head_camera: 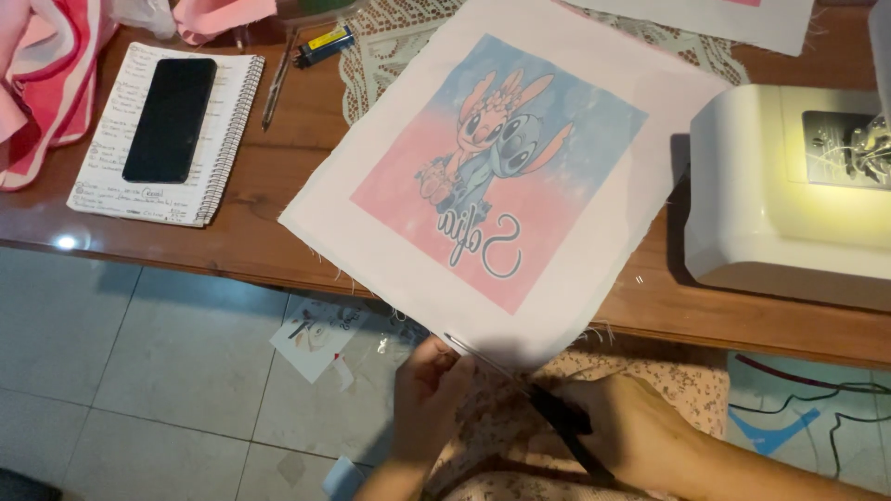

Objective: Cutting out a printed design from a piece of fabric using scissors

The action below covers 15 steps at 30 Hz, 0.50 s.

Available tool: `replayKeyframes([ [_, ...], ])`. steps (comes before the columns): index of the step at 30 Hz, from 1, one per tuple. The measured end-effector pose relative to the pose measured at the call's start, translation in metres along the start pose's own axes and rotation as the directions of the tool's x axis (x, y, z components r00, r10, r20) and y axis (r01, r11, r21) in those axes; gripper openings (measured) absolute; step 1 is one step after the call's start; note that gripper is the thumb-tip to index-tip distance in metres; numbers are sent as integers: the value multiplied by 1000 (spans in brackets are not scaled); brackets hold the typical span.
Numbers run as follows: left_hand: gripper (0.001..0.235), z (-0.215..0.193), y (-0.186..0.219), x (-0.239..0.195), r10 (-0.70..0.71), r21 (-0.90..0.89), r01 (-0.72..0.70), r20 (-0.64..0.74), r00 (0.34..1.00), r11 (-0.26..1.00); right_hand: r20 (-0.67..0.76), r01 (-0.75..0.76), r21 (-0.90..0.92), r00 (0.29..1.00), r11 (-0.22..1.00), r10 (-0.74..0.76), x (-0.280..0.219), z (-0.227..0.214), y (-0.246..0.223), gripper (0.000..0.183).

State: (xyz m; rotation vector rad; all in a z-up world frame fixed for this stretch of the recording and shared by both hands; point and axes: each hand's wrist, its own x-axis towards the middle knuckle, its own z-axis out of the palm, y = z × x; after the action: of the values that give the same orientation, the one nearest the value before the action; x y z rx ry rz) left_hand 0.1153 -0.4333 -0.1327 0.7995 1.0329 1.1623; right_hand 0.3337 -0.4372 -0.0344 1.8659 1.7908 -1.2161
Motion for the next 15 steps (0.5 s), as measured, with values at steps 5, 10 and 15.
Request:
replayKeyframes([
  [5,14,5,6,0,58,64,-56,-24,998,996,-56,26,43,998,999,-24,8,6,5,48],
  [10,16,6,3,-3,91,71,-92,23,996,993,85,88,13,992,996,-89,-2,-25,-23,46],
  [15,18,3,6,-5,69,196,-67,-8,998,978,59,42,-67,998,997,-38,5,-14,-10,44],
])
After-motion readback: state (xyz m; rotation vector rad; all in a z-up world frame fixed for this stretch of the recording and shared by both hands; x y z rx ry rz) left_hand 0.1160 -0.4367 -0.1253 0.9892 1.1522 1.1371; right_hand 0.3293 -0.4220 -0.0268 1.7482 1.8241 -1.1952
